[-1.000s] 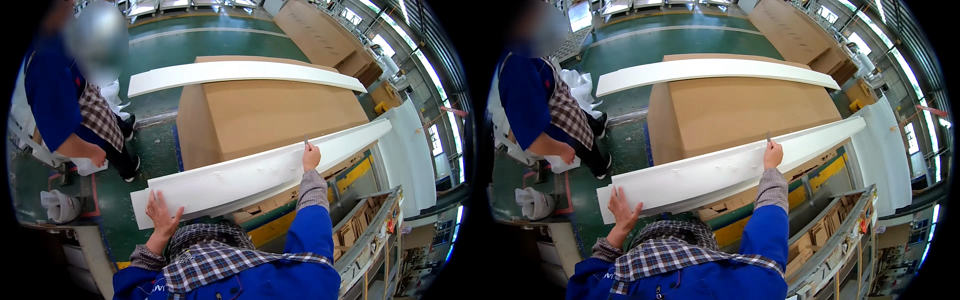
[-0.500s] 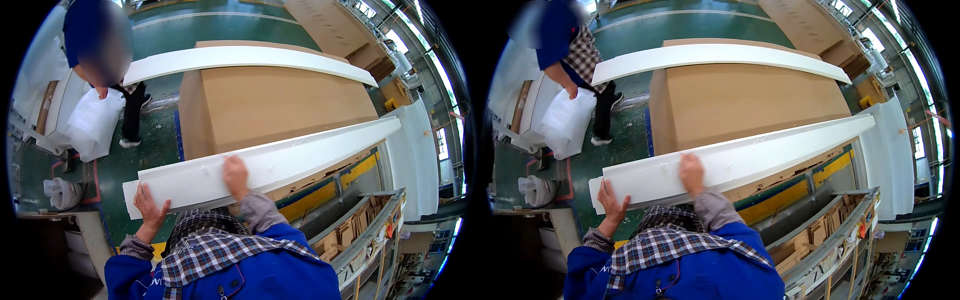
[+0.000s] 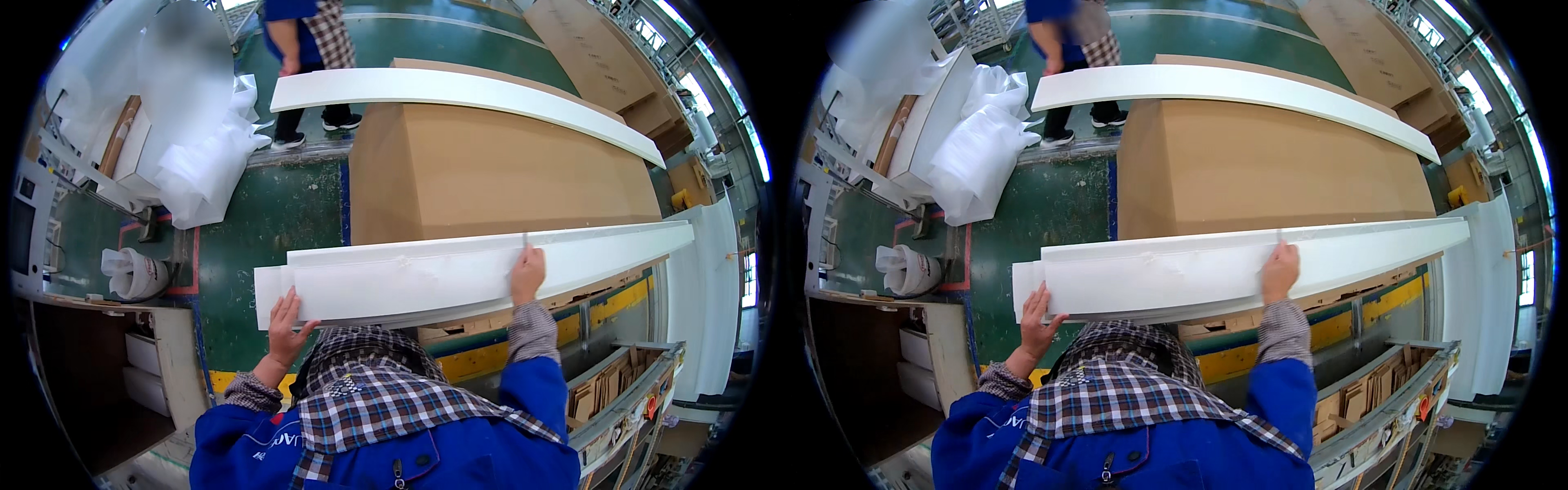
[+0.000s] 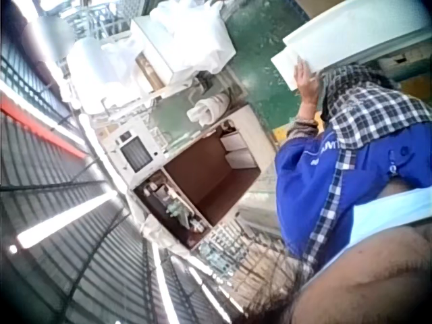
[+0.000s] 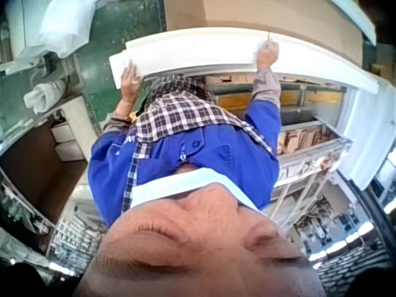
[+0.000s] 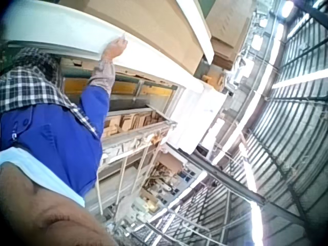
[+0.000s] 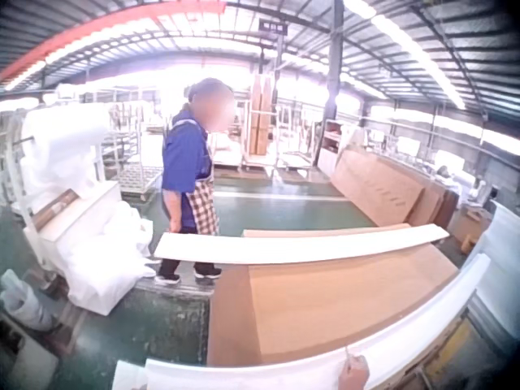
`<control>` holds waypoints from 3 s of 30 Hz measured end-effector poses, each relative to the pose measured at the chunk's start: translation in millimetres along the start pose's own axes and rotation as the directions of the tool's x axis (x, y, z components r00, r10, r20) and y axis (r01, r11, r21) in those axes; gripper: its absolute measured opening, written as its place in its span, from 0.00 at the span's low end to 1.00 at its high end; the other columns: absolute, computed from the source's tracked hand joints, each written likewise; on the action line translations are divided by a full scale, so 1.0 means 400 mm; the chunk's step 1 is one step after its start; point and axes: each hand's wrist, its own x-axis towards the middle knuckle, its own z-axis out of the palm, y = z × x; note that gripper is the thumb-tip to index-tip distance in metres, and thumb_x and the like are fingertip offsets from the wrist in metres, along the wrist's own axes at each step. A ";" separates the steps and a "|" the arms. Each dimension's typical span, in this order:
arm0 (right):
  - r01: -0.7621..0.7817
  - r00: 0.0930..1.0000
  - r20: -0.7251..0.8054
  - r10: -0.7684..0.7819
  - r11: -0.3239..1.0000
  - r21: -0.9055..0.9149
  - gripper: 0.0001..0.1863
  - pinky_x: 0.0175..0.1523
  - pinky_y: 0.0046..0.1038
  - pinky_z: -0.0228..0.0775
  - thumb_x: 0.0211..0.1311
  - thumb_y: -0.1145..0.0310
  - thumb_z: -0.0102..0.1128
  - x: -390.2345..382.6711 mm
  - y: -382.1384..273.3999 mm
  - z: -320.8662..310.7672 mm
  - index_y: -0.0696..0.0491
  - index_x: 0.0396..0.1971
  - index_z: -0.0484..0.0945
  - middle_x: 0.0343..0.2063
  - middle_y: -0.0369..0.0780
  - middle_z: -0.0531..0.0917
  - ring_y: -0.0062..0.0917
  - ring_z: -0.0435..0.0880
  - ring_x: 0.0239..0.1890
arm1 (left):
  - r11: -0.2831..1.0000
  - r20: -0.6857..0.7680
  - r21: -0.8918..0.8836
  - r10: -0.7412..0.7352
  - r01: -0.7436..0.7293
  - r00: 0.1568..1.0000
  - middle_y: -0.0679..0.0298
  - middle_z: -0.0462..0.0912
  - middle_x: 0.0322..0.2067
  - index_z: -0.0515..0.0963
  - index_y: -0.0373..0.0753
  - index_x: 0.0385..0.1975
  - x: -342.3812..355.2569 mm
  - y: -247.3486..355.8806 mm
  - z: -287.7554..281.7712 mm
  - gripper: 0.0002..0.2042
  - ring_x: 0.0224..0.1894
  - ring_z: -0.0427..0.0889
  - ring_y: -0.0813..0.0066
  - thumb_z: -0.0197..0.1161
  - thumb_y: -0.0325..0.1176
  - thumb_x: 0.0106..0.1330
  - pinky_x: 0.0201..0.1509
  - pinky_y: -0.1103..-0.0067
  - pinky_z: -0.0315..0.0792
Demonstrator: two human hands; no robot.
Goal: The person uses a utility knife to scrape and smooth the surface of long white wooden planks. They work on the edges and flat surfaces of the planks, removing excess material. Another person is visible in the background wiping a similar plank with a cloth.
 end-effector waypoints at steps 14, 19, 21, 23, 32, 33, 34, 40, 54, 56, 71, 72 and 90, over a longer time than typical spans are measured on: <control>0.047 0.954 0.208 -0.215 0.795 0.605 0.06 0.35 0.36 0.66 0.57 0.70 0.50 -0.187 -0.709 0.164 0.53 0.28 0.76 0.24 0.45 0.73 0.39 0.74 0.31 | 0.974 0.015 -0.178 0.148 -0.143 0.989 0.49 0.70 0.53 0.71 0.28 0.47 0.033 -0.043 -0.029 0.27 0.56 0.69 0.57 0.68 0.39 0.51 0.60 0.67 0.60; -0.046 0.998 0.024 0.050 0.986 -0.159 0.08 0.39 0.39 0.68 0.55 0.71 0.50 -0.015 -0.282 0.090 0.52 0.31 0.79 0.28 0.43 0.76 0.39 0.75 0.35 | 0.922 -0.069 -0.341 0.170 -0.183 0.983 0.58 0.78 0.42 0.74 0.37 0.37 0.023 -0.061 -0.046 0.14 0.51 0.75 0.61 0.67 0.29 0.51 0.55 0.70 0.67; 0.018 0.982 0.182 0.056 0.924 -0.381 0.08 0.36 0.37 0.70 0.54 0.71 0.48 -0.002 -0.236 0.023 0.54 0.30 0.78 0.30 0.43 0.76 0.38 0.75 0.34 | 0.915 -0.090 -0.359 0.162 -0.184 0.983 0.59 0.80 0.39 0.76 0.37 0.35 0.023 -0.071 -0.037 0.12 0.49 0.76 0.63 0.67 0.27 0.50 0.55 0.70 0.67; 0.061 0.972 0.234 0.022 0.937 -0.344 0.08 0.35 0.38 0.70 0.54 0.71 0.48 -0.033 -0.230 0.059 0.54 0.30 0.78 0.29 0.43 0.76 0.38 0.76 0.33 | 0.904 -0.113 -0.382 0.162 -0.194 0.980 0.60 0.81 0.37 0.77 0.37 0.33 0.020 -0.078 -0.027 0.10 0.48 0.78 0.65 0.67 0.26 0.50 0.55 0.71 0.67; 0.148 0.910 0.282 -0.304 0.874 0.463 0.07 0.34 0.37 0.69 0.55 0.72 0.49 -0.308 -0.911 0.188 0.55 0.30 0.77 0.26 0.45 0.76 0.40 0.76 0.30 | 0.897 -0.131 -0.367 0.212 -0.247 0.968 0.62 0.81 0.34 0.78 0.38 0.27 0.028 -0.099 -0.010 0.07 0.46 0.79 0.67 0.66 0.24 0.48 0.51 0.73 0.69; 0.126 0.874 0.327 -0.360 0.817 0.563 0.06 0.34 0.37 0.68 0.56 0.72 0.50 -0.317 -0.963 0.167 0.55 0.29 0.77 0.26 0.45 0.76 0.40 0.76 0.30 | 0.912 -0.115 -0.346 0.192 -0.221 0.975 0.62 0.81 0.34 0.78 0.38 0.27 0.019 -0.109 -0.005 0.07 0.46 0.79 0.67 0.66 0.24 0.48 0.51 0.73 0.69; 0.092 0.833 0.363 -0.418 0.751 0.654 0.06 0.34 0.37 0.68 0.56 0.71 0.52 -0.320 -0.993 0.149 0.56 0.28 0.76 0.25 0.45 0.75 0.39 0.76 0.30 | 0.925 -0.098 -0.325 0.174 -0.196 0.980 0.62 0.81 0.34 0.78 0.38 0.27 0.016 -0.115 -0.007 0.07 0.46 0.79 0.67 0.66 0.24 0.48 0.51 0.73 0.69; 0.025 0.994 0.096 -0.044 0.980 0.198 0.07 0.33 0.36 0.66 0.58 0.68 0.52 -0.138 -0.537 0.140 0.55 0.29 0.77 0.24 0.43 0.74 0.38 0.74 0.29 | 0.902 -0.140 -0.329 0.246 -0.279 0.959 0.64 0.81 0.35 0.76 0.39 0.26 0.038 -0.099 -0.012 0.05 0.45 0.79 0.69 0.65 0.27 0.52 0.49 0.74 0.70; 0.232 0.894 0.221 -0.389 0.825 0.516 0.14 0.35 0.34 0.69 0.49 0.77 0.54 -0.347 -0.920 0.148 0.55 0.38 0.76 0.26 0.42 0.75 0.36 0.75 0.33 | 0.938 -0.132 -0.242 0.220 -0.246 0.967 0.63 0.81 0.34 0.77 0.37 0.25 0.026 -0.102 -0.011 0.04 0.43 0.80 0.68 0.65 0.27 0.51 0.47 0.75 0.71; 0.239 0.911 0.185 -0.369 0.837 0.493 0.13 0.34 0.33 0.69 0.50 0.76 0.54 -0.334 -0.898 0.143 0.54 0.38 0.77 0.25 0.41 0.75 0.36 0.75 0.32 | 0.929 -0.143 -0.242 0.249 -0.278 0.958 0.63 0.81 0.34 0.78 0.37 0.25 0.035 -0.106 -0.019 0.05 0.44 0.80 0.69 0.65 0.28 0.51 0.48 0.75 0.71; -0.013 0.985 0.147 0.086 0.899 -0.438 0.06 0.35 0.39 0.69 0.55 0.70 0.50 -0.006 -0.213 0.011 0.53 0.26 0.77 0.28 0.42 0.74 0.38 0.76 0.32 | 0.912 -0.182 -0.285 0.249 -0.294 0.951 0.63 0.81 0.33 0.78 0.37 0.25 0.034 -0.095 -0.010 0.05 0.44 0.80 0.69 0.66 0.26 0.49 0.49 0.75 0.71; -0.017 0.975 0.190 0.114 0.893 -0.450 0.07 0.35 0.40 0.70 0.55 0.70 0.49 -0.013 -0.207 0.031 0.52 0.25 0.78 0.28 0.42 0.74 0.38 0.76 0.31 | 0.912 -0.183 -0.283 0.253 -0.298 0.950 0.63 0.81 0.33 0.78 0.37 0.25 0.033 -0.096 -0.014 0.05 0.44 0.80 0.69 0.66 0.26 0.49 0.49 0.75 0.71; 0.150 0.962 0.230 -0.144 0.989 -0.011 0.06 0.35 0.38 0.68 0.54 0.73 0.48 -0.160 -0.729 0.154 0.56 0.26 0.75 0.24 0.44 0.74 0.39 0.75 0.31 | 0.906 -0.237 -0.299 0.232 -0.298 0.943 0.63 0.82 0.36 0.78 0.38 0.25 0.022 -0.097 0.001 0.04 0.44 0.80 0.70 0.66 0.27 0.50 0.50 0.74 0.71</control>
